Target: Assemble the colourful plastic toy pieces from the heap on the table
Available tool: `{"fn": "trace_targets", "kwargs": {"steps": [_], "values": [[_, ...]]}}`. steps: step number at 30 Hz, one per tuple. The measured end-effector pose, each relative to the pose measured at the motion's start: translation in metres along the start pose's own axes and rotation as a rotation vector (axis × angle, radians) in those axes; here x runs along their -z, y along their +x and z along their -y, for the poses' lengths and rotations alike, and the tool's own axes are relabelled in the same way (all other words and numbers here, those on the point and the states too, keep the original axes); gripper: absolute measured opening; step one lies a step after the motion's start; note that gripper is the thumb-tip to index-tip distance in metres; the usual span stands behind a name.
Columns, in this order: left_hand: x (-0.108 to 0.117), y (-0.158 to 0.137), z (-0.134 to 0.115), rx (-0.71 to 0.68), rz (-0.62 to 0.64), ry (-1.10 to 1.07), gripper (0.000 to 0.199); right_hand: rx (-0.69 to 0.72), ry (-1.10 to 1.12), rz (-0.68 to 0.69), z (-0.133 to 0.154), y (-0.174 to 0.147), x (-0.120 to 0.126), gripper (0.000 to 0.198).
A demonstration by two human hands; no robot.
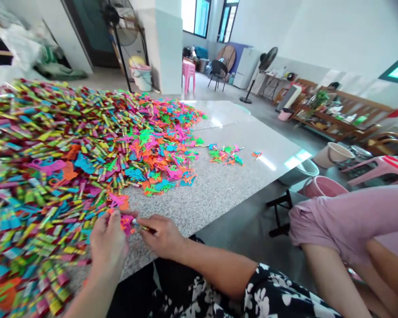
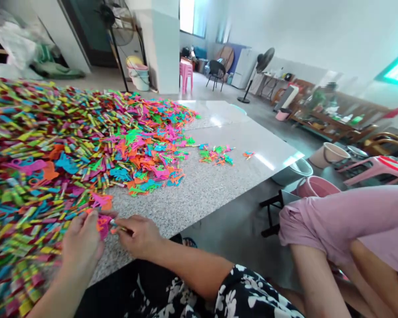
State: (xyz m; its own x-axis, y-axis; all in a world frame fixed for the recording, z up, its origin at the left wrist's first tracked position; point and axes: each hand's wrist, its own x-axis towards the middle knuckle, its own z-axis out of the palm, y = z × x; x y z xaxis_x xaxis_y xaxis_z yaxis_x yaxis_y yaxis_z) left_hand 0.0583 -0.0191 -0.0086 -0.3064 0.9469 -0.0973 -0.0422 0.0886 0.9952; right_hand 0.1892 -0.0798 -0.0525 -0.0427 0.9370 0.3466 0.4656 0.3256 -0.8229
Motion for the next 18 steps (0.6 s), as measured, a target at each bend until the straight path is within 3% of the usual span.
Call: {"fn": "trace_targets", "kwargs": {"steps": [5, 8, 10, 12, 15, 16, 18], "values": [[-0.032, -0.029, 0.009, 0.153, -0.016, -0.112, 0.012, -0.031, 0.066, -0.027, -0.01, -0.022, 0.022, 0.034], [-0.056, -0.04, 0.027, 0.284, -0.021, -0.256, 0.022, -0.085, 0.058, -0.074, -0.021, -0.03, 0.033, 0.033], [-0.063, -0.036, 0.036, 0.276, 0.073, -0.242, 0.025, -0.089, 0.048, -0.083, -0.035, -0.03, 0.049, 0.029], [-0.058, -0.022, 0.037, 0.18, 0.156, -0.094, 0.026, -0.15, 0.002, -0.175, -0.059, -0.022, 0.078, 0.025], [-0.028, 0.014, 0.025, -0.218, 0.137, 0.351, 0.027, -0.256, -0.046, -0.387, -0.106, 0.003, 0.138, 0.045], [-0.016, 0.028, 0.019, -0.366, 0.168, 0.546, 0.032, -0.233, -0.05, -0.452, -0.119, 0.015, 0.155, 0.054], [0.006, 0.055, 0.008, -0.547, 0.283, 0.913, 0.038, -0.173, -0.04, -0.442, -0.135, 0.04, 0.175, 0.055]]}}
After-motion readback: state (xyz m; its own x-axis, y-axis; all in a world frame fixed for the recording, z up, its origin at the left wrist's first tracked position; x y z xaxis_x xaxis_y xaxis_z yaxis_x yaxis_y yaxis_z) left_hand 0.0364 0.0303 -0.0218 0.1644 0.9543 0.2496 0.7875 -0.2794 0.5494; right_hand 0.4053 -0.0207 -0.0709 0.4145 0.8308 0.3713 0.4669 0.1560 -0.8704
